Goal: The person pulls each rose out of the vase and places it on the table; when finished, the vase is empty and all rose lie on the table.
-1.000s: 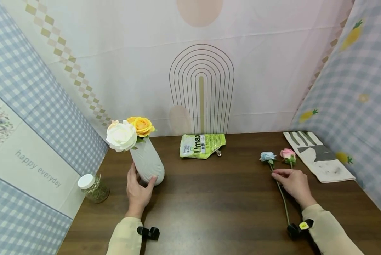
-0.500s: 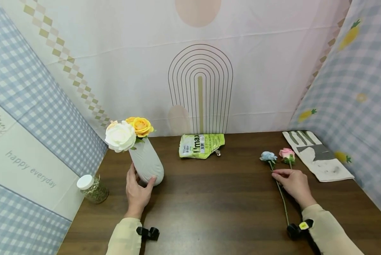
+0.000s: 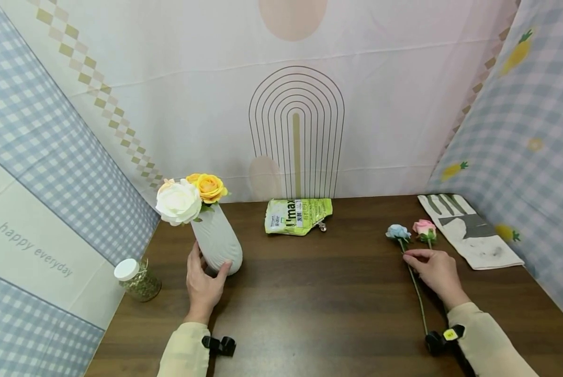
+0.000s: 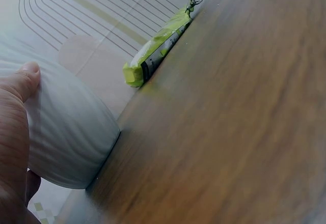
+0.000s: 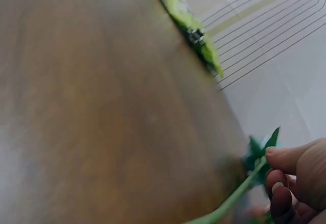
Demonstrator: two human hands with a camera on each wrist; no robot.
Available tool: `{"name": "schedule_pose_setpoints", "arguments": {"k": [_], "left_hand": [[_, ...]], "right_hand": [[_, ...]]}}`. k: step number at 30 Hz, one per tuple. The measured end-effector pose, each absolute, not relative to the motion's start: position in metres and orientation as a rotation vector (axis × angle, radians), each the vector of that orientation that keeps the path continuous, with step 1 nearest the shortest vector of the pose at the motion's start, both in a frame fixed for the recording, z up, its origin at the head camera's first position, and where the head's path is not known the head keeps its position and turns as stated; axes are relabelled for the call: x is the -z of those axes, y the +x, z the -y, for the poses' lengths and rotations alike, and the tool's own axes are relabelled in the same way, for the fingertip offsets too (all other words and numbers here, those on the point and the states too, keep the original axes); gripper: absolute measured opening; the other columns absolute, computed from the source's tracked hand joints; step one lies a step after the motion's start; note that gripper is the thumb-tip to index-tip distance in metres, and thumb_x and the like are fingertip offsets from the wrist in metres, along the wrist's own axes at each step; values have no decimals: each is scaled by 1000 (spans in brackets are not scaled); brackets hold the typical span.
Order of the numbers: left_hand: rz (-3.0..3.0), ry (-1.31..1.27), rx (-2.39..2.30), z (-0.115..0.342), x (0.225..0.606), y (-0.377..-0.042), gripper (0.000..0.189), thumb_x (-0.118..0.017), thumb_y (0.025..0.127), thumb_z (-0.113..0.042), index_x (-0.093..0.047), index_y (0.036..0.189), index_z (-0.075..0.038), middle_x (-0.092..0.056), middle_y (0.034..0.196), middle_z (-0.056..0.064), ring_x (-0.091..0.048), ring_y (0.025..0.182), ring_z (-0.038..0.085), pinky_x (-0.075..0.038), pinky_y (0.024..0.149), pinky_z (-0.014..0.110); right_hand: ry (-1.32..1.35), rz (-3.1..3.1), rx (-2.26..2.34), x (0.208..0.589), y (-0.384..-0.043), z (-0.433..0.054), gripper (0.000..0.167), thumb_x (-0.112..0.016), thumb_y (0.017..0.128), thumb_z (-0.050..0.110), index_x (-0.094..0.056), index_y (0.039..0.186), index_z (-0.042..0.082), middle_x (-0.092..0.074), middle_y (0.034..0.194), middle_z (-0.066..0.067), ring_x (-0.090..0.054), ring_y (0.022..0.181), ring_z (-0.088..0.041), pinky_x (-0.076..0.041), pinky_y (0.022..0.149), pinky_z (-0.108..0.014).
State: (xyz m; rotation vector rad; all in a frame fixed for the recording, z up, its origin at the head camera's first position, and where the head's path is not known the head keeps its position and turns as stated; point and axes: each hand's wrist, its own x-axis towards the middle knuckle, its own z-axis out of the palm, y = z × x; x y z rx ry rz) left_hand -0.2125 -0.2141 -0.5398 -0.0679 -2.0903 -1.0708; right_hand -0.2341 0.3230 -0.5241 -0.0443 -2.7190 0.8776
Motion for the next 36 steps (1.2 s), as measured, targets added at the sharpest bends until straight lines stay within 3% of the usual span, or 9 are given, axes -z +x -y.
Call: {"name": "schedule_pose_setpoints", "arguments": {"k": [5, 10, 14, 20, 31, 36], "left_hand": [[2097, -69, 1072, 213, 540, -212, 96, -85, 72, -18, -31, 150, -10, -45, 137, 20, -57, 108, 35, -48, 81, 49], [2111, -63, 1085, 212, 540, -211, 96, -85, 72, -19, -31, 151, -10, -45, 137, 20, -57, 109, 35, -48, 82, 49], [2126, -49, 1090, 213, 540, -209, 96, -84, 73, -20, -30, 151, -12, -44, 138, 19, -57, 110, 34, -48, 84, 49], [2122, -40, 1086, 214, 541, -208, 97, -85, 71, -20, -31, 151, -11, -44, 138, 20, -56, 109, 35, -48, 84, 49], [2138, -25, 1085, 215, 540, -211, 96, -84, 73, -24, -30, 151, -14, -44, 139, 18, -57, 111, 33, -49, 86, 47], [2118, -28, 1093, 214, 538, -213, 95, -84, 72, -23, -31, 151, -13, -45, 138, 18, -57, 110, 34, -50, 85, 49]], "right_hand": [[49, 2626, -857, 501, -235, -316, 16, -75, 85, 27, -79, 92, 13, -70, 71, -1, -52, 55, -9, -37, 47, -27], [226, 2552, -885, 459, -243, -283, 15, -76, 84, 26, -78, 92, 13, -69, 71, 0, -52, 58, -11, -39, 54, -26], [342, 2559, -1019, 428, -249, -242, 21, -74, 86, 32, -77, 96, 14, -72, 81, 0, -59, 67, -13, -44, 55, -24], [515, 2600, -1349, 400, -257, -165, 26, -72, 87, 32, -75, 105, 13, -72, 101, -2, -64, 86, -15, -51, 70, -30], [829, 2462, -1738, 362, -255, -30, 21, -75, 85, 22, -76, 102, 12, -71, 90, 4, -61, 79, -10, -50, 61, -25], [858, 2418, -1861, 351, -259, 5, 25, -73, 86, 20, -73, 107, 6, -71, 92, 0, -63, 80, -11, -52, 67, -24]]}}
